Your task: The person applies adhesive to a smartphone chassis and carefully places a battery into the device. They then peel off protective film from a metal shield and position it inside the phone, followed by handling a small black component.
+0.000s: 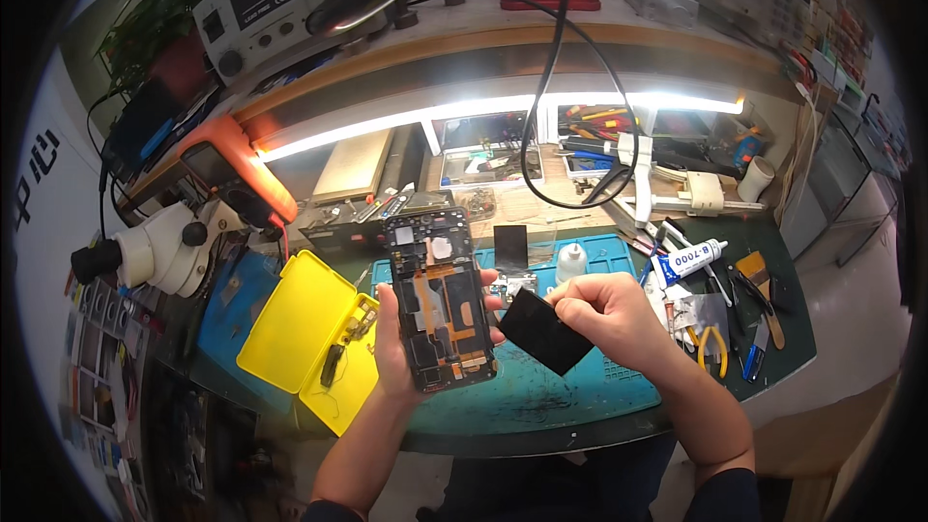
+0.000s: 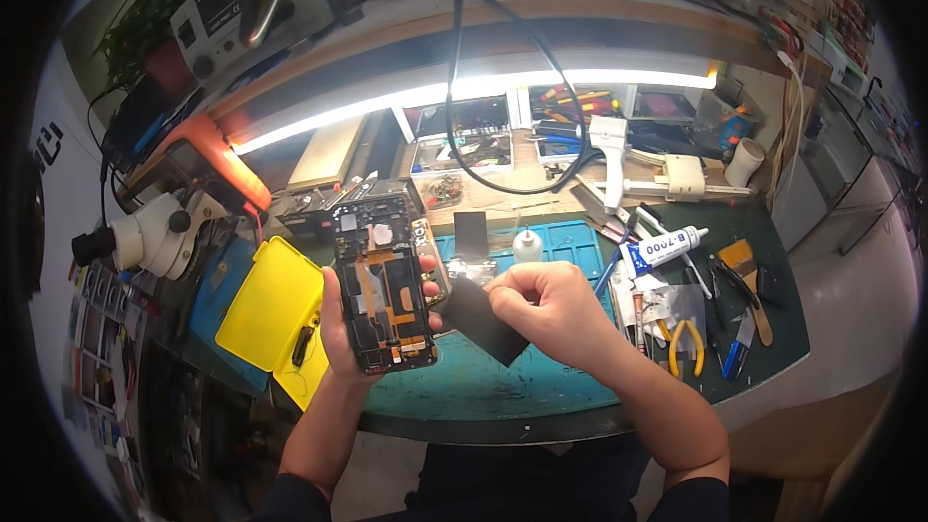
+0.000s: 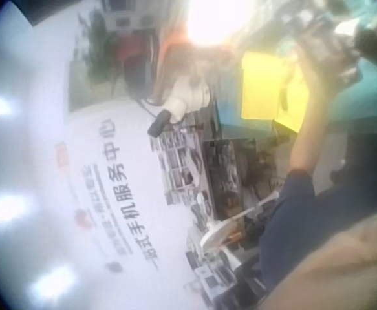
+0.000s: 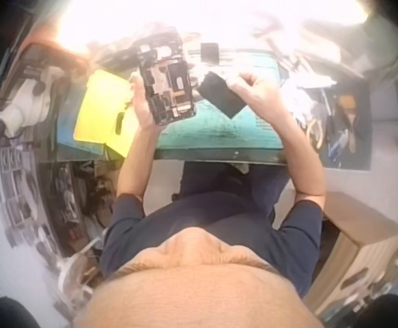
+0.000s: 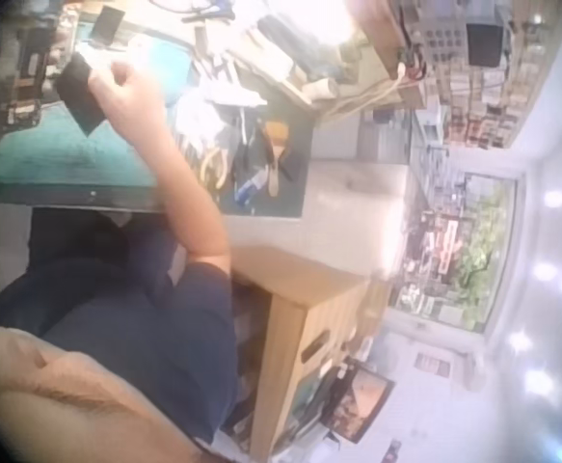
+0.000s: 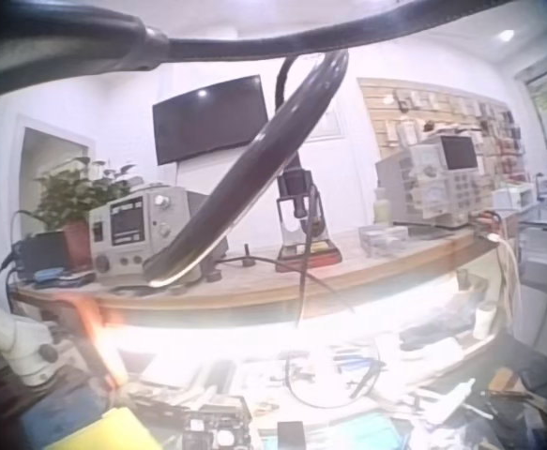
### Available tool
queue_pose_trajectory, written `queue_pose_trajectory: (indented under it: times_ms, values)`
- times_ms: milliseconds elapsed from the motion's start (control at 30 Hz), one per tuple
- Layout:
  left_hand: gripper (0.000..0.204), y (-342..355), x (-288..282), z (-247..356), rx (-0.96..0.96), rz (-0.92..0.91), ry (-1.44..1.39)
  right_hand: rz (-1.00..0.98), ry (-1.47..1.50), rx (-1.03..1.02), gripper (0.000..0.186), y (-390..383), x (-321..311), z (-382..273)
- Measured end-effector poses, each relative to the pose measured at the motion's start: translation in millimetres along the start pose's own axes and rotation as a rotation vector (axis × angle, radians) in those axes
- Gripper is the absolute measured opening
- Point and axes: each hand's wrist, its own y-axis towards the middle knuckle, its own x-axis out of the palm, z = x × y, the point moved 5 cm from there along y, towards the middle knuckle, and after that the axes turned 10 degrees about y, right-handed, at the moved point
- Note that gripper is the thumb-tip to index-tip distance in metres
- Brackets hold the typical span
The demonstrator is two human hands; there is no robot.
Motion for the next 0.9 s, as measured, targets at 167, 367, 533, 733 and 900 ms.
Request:
queue_pose_trajectory:
  times_ms: [167,367,533,733,900]
  values:
    - [0.105,-1.4,4.4,-4.2,-0.066,-0.123,-0.001,0.018,-0.198,0.174,0.026,1.2,-1.7,22.3]
    - [0.109,-3.0,5.3,-5.8,-0.077,-0.126,0.025,-0.108,-0.328,0.288,0.032,-1.9,9.6,33.5]
    - [0.11,-3.9,2.3,-5.4,-0.093,-0.235,0.014,-0.34,-0.429,0.221,0.049,-4.0,12.9,30.5]
    - [0.105,-1.0,4.3,-9.7,-0.077,-0.035,-0.005,-0.528,-0.598,0.181,0.047,-6.7,10.8,33.4]
    - [0.104,-1.7,5.0,-8.8,-0.076,-0.048,0.014,-0.552,-0.603,0.184,0.041,-12.2,17.5,17.6]
